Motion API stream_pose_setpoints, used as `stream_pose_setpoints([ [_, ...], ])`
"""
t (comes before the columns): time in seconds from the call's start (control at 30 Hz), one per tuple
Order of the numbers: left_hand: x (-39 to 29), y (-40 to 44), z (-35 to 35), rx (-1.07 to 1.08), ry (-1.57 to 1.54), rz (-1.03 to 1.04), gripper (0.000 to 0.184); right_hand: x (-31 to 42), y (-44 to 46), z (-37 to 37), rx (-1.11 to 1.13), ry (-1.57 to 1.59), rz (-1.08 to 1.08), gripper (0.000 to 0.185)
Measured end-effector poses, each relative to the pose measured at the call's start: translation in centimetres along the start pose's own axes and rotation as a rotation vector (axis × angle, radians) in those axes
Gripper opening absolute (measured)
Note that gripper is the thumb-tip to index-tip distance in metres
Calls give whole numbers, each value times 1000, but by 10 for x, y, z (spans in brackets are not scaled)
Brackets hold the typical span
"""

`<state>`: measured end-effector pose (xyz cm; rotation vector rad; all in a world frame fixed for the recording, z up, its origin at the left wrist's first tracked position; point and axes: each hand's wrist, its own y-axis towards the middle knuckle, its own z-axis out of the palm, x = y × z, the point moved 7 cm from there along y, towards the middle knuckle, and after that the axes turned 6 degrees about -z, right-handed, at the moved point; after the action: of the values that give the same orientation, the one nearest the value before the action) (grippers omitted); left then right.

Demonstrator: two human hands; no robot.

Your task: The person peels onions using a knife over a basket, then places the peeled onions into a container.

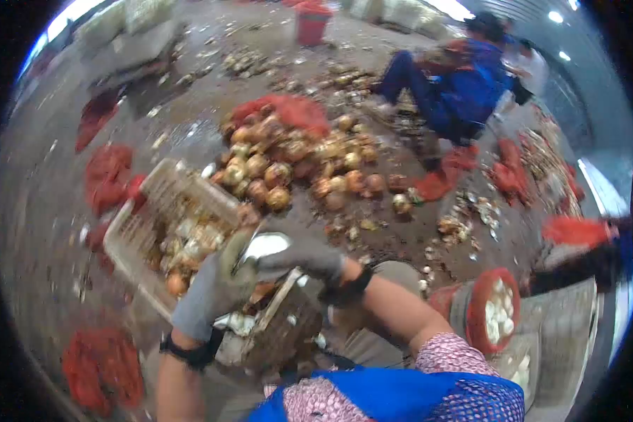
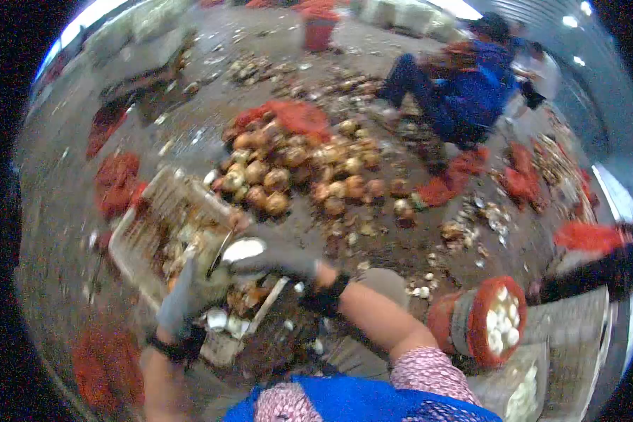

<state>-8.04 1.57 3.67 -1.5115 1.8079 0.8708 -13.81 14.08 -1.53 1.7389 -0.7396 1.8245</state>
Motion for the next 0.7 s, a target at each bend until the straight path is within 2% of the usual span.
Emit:
stream_pose_setpoints([
  [0.03,-2,-5,4,-50,73,184,54,8,-1,-5,5,-380,40,48],
  [0.07,9,-9,10,-24,-58,70,55,18,-6,-3,-20,-379,-13,47],
  [0.1,23,-14,16,7,-181,-66,56,-2,-1,-3,-28,-295,-155,51],
  [0.13,41,-13,23,7,-129,-9,57,-5,0,0,15,-195,-50,56],
  [0.17,34,-4,23,1,-78,37,58,-4,2,-1,-21,-172,-73,55],
  [0.2,26,-14,20,54,332,65,58,-7,5,1,-13,-151,-104,53],
  [0.23,26,-13,27,66,335,80,58,-7,6,1,-2,-130,-132,51],
  [0.3,57,-16,32,-10,-802,-308,57,-13,7,-1,14,-138,-121,55],
  [0.33,43,-14,22,-45,-515,-155,56,-14,7,1,48,-145,-111,61],
  [0.37,37,-15,17,-44,-512,-152,56,-15,8,2,46,-145,-115,61],
  [0.43,19,-14,14,23,-282,-116,53,-15,7,3,37,-91,-83,61],
  [0.47,28,-13,17,53,-247,-32,49,-13,7,3,35,-92,-86,61],
  [0.5,29,-15,16,54,-243,-30,49,-11,6,2,20,-140,-88,61],
  [0.57,45,-19,15,20,-408,-377,54,-5,5,2,-9,-237,-90,61],
  [0.6,52,-17,15,14,-405,-371,54,-2,6,3,-7,-240,-97,61],
  [0.67,55,-11,17,26,-398,-83,59,-5,6,3,-41,-93,-23,61],
  [0.7,59,-14,14,29,-393,-82,59,-5,7,4,-44,-89,-26,61],
])
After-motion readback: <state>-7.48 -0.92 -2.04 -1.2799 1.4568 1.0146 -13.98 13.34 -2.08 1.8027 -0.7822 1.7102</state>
